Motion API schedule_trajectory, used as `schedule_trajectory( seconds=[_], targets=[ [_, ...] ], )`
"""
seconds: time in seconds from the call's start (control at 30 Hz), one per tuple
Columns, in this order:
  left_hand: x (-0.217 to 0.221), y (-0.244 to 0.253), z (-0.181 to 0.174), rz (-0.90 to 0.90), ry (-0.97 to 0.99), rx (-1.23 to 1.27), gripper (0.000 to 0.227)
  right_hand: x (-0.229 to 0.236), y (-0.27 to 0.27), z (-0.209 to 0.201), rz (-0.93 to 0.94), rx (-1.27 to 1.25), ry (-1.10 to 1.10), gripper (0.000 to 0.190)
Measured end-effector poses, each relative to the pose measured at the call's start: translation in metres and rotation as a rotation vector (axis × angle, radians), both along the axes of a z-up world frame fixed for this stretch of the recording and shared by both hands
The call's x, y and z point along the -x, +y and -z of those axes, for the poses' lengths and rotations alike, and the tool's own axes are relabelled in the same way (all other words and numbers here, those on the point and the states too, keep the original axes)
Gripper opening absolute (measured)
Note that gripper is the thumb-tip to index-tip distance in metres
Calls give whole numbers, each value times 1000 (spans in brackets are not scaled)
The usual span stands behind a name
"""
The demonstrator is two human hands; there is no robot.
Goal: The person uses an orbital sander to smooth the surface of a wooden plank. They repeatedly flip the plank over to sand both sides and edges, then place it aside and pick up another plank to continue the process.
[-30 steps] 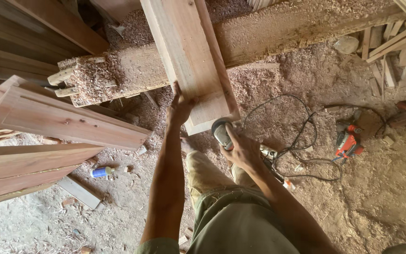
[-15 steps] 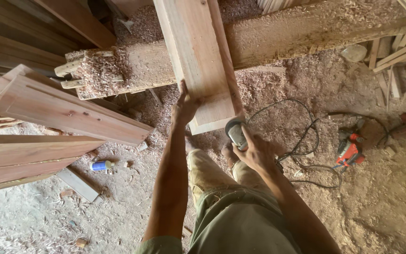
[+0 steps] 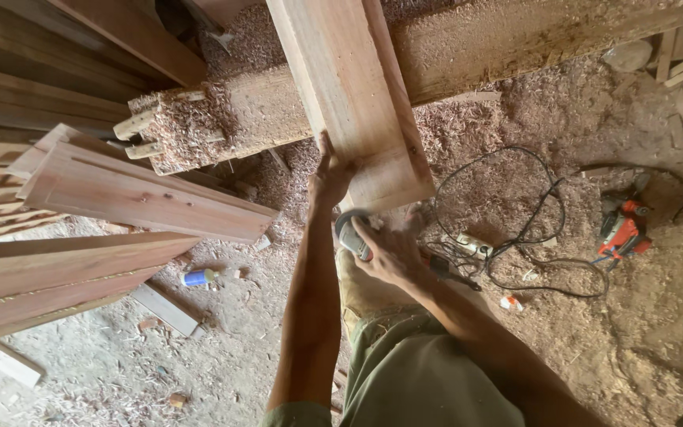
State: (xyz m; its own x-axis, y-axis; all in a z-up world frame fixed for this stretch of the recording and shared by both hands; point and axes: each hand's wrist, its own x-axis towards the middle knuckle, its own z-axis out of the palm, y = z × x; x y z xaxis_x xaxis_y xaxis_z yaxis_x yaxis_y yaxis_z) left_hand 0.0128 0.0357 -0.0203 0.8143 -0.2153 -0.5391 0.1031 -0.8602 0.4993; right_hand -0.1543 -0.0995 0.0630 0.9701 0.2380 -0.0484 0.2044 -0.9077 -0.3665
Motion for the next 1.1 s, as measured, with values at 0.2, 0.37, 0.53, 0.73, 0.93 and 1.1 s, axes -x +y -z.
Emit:
schedule_trajectory(
  seconds=[0.2,0.37,0.53,0.73,0.93,1.1],
  targets=[
    [3,-8,18,-399,-32,308,100,34,-36,-24,95,-182,238,80],
    [32,-22,62,-750,36,402,58,69,-138,-46,437,-57,-24,63],
    [98,-83,92,-851,-109,926,9,86,-241,-65,920,-3,236,79],
    [149,-177,79,-1034,515,1026,24,123,-316,-74,1170,35,129,80],
    [36,-136,62,-1061,329,1104,39,155,-343,-83,1249,142,-6,86],
    [-5,-158,47,-1231,398,1175,38,154,-343,-97,1432,-102,106,80]
  ],
)
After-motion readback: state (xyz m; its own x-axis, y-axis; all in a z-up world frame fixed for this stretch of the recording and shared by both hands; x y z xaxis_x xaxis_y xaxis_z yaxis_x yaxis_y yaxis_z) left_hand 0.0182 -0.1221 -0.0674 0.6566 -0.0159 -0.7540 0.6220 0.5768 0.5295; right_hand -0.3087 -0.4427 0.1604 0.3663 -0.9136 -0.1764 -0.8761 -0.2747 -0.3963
